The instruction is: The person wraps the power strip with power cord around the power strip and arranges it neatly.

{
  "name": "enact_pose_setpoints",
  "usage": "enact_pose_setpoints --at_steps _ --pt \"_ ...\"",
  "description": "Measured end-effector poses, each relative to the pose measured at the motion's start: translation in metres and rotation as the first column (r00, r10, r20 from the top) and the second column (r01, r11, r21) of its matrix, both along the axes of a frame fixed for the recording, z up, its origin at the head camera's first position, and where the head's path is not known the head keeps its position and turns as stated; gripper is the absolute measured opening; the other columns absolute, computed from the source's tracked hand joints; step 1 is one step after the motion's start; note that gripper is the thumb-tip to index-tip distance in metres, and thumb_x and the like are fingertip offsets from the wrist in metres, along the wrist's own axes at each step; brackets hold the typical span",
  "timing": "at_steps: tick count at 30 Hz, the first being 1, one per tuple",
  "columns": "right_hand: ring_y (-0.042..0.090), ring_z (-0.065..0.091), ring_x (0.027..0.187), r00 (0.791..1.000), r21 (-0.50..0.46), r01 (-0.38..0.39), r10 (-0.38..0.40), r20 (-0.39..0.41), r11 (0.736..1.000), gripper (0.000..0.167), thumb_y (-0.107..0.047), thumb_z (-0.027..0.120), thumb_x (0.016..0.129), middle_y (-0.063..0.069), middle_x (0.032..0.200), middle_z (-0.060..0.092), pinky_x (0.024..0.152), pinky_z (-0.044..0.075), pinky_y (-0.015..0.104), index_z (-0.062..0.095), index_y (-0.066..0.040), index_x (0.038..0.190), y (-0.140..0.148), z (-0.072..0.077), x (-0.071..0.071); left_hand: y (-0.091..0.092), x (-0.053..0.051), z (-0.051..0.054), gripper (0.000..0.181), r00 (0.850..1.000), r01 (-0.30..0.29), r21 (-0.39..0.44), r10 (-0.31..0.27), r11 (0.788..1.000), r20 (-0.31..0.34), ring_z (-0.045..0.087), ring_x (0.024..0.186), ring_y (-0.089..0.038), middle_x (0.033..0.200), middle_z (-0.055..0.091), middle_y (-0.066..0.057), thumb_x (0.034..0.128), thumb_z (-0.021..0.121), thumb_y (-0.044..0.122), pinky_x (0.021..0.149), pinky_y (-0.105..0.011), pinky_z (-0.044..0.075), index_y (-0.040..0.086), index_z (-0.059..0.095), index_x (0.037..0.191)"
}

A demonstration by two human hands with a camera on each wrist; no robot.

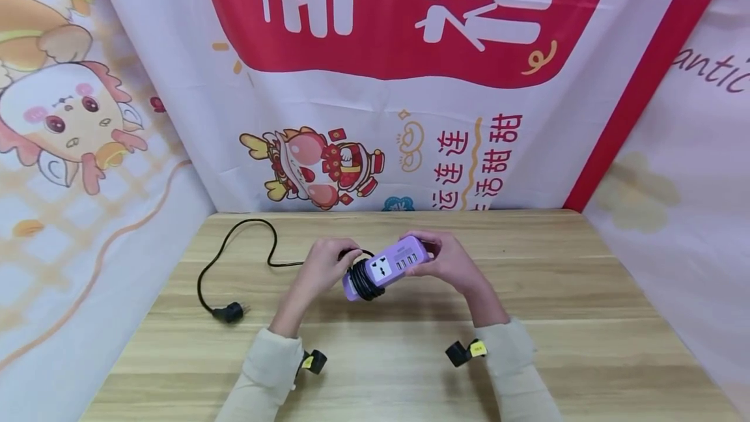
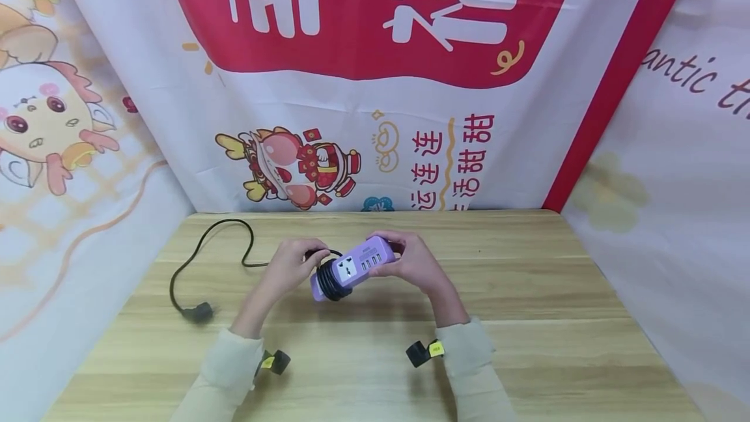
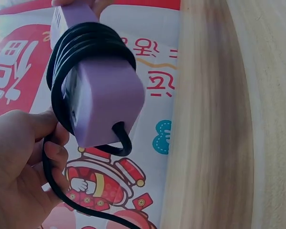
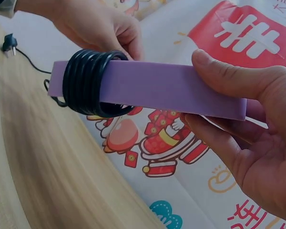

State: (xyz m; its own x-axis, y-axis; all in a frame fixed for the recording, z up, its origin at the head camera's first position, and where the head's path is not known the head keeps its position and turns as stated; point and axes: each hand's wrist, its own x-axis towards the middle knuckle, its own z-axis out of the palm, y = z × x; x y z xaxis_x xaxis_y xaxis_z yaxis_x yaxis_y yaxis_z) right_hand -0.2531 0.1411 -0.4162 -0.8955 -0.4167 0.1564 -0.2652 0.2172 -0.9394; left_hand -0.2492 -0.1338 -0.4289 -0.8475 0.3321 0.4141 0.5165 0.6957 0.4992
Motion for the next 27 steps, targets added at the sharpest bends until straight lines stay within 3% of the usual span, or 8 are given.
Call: enact_pose_setpoints --at_steps 4,10,17,27 --pt "0.027 0.062 0.103 0.997 0.051 0.071 -0.070 -0.008 0.996 0.059 -0.021 0.090 0.073 0.008 0.119 0.068 0.086 0.056 0.035 0.067 -0.017 0.127 -0.002 -0.002 0.000 0.004 0.002 -0.001 0.011 0.999 -0.031 -0.017 0.031 0.999 -0.024 0.070 0.080 -0.015 0.089 0.076 -0.003 0.0956 0.067 0.015 0.076 -0.034 0.059 0.010 0.076 0.093" --pt "0.026 0.064 0.107 0.985 0.131 0.163 -0.154 -0.080 0.978 0.062 -0.025 0.090 0.074 0.006 0.122 0.069 0.090 0.057 0.040 0.066 -0.016 0.130 -0.008 0.000 0.002 0.011 0.004 -0.001 0.013 0.993 -0.083 -0.039 0.079 0.996 -0.086 0.073 0.093 -0.026 0.099 0.077 -0.011 0.0951 0.067 0.014 0.086 -0.042 0.059 0.005 0.077 0.101" --pt "0.029 0.067 0.110 0.964 0.148 0.242 -0.220 -0.152 0.959 0.062 -0.015 0.088 0.075 0.010 0.124 0.068 0.091 0.058 0.041 0.064 -0.013 0.132 -0.013 0.000 0.003 0.014 0.003 -0.002 0.012 0.989 -0.086 -0.032 0.081 0.996 -0.122 0.073 0.093 -0.026 0.098 0.076 -0.012 0.0939 0.068 0.010 0.085 -0.042 0.059 0.003 0.075 0.100" --pt "0.029 0.068 0.107 0.931 0.111 0.302 -0.267 -0.249 0.947 0.061 -0.007 0.089 0.072 0.012 0.121 0.068 0.089 0.059 0.041 0.064 -0.011 0.128 -0.018 -0.002 0.003 0.016 0.007 0.002 0.014 0.989 -0.103 0.017 0.104 0.995 -0.108 0.072 0.091 -0.025 0.099 0.076 -0.014 0.0942 0.066 0.009 0.081 -0.039 0.059 0.002 0.074 0.105"
